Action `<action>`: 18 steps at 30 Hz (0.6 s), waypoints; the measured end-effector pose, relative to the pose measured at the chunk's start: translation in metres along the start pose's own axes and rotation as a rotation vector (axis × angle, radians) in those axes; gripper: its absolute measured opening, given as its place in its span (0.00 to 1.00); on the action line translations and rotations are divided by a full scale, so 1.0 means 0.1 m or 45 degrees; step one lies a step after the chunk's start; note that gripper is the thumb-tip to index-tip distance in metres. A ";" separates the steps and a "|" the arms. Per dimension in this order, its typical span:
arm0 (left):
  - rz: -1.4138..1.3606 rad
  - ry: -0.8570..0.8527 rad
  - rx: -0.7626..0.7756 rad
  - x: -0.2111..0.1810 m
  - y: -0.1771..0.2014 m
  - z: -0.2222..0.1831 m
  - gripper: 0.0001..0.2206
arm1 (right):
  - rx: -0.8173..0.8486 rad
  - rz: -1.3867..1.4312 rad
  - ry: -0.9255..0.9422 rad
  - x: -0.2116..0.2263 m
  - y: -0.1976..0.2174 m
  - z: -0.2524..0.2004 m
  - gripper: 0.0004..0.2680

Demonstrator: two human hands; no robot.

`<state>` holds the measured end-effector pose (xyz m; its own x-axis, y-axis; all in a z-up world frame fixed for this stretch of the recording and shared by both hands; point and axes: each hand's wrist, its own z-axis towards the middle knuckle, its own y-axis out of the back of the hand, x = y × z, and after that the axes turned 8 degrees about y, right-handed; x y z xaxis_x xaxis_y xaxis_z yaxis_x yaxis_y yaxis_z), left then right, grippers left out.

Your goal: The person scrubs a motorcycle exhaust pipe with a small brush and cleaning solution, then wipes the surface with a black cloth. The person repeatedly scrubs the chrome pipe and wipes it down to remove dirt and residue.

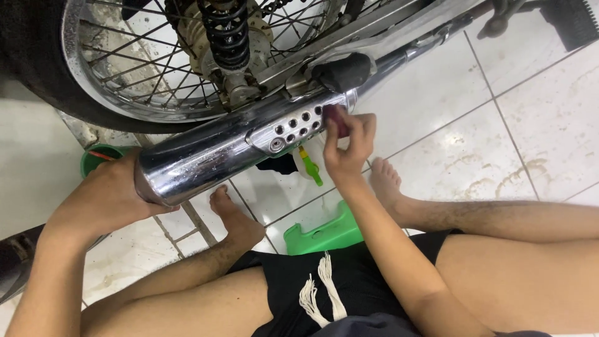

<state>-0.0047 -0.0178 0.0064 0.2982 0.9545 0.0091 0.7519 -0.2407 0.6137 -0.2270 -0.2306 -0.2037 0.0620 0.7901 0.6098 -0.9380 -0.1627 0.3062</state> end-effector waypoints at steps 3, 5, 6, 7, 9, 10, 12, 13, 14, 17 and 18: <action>0.023 -0.006 -0.024 0.01 -0.01 0.01 0.37 | -0.072 0.007 -0.119 0.02 -0.03 0.02 0.07; 0.022 0.031 -0.016 0.00 0.00 -0.01 0.38 | -0.048 0.016 -0.062 0.11 -0.06 -0.03 0.05; 0.024 0.070 -0.006 -0.01 0.00 -0.01 0.39 | -0.025 0.024 -0.008 0.15 -0.08 -0.05 0.05; 0.027 0.075 -0.004 0.00 -0.01 -0.01 0.39 | -0.024 0.026 -0.014 0.08 -0.09 -0.06 0.05; 0.040 -0.042 -0.038 0.01 -0.01 -0.01 0.35 | -0.078 -0.043 0.086 -0.06 -0.12 -0.09 0.04; 0.042 -0.036 -0.041 0.03 -0.02 -0.02 0.35 | -0.081 -0.037 0.082 0.00 -0.11 -0.05 0.04; 0.068 0.022 -0.073 0.03 -0.05 -0.02 0.38 | -0.098 0.061 -0.137 0.09 -0.06 0.07 0.05; 0.065 0.017 -0.077 0.05 -0.06 -0.01 0.38 | -0.100 0.060 -0.131 0.11 -0.06 0.04 0.05; 0.087 0.018 -0.090 0.06 -0.07 -0.01 0.38 | -0.042 0.062 -0.034 0.13 -0.07 0.01 0.05; 0.202 0.027 -0.163 0.08 -0.11 -0.03 0.40 | -0.032 0.042 0.030 0.08 -0.06 0.04 0.05; 0.286 0.037 -0.224 0.09 -0.12 -0.04 0.43 | -0.074 0.027 0.001 0.05 -0.07 0.07 0.04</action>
<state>-0.0137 -0.0051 0.0023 0.4269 0.8860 0.1812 0.5549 -0.4148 0.7211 -0.2182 -0.2293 -0.1974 0.0418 0.7873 0.6152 -0.9574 -0.1445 0.2500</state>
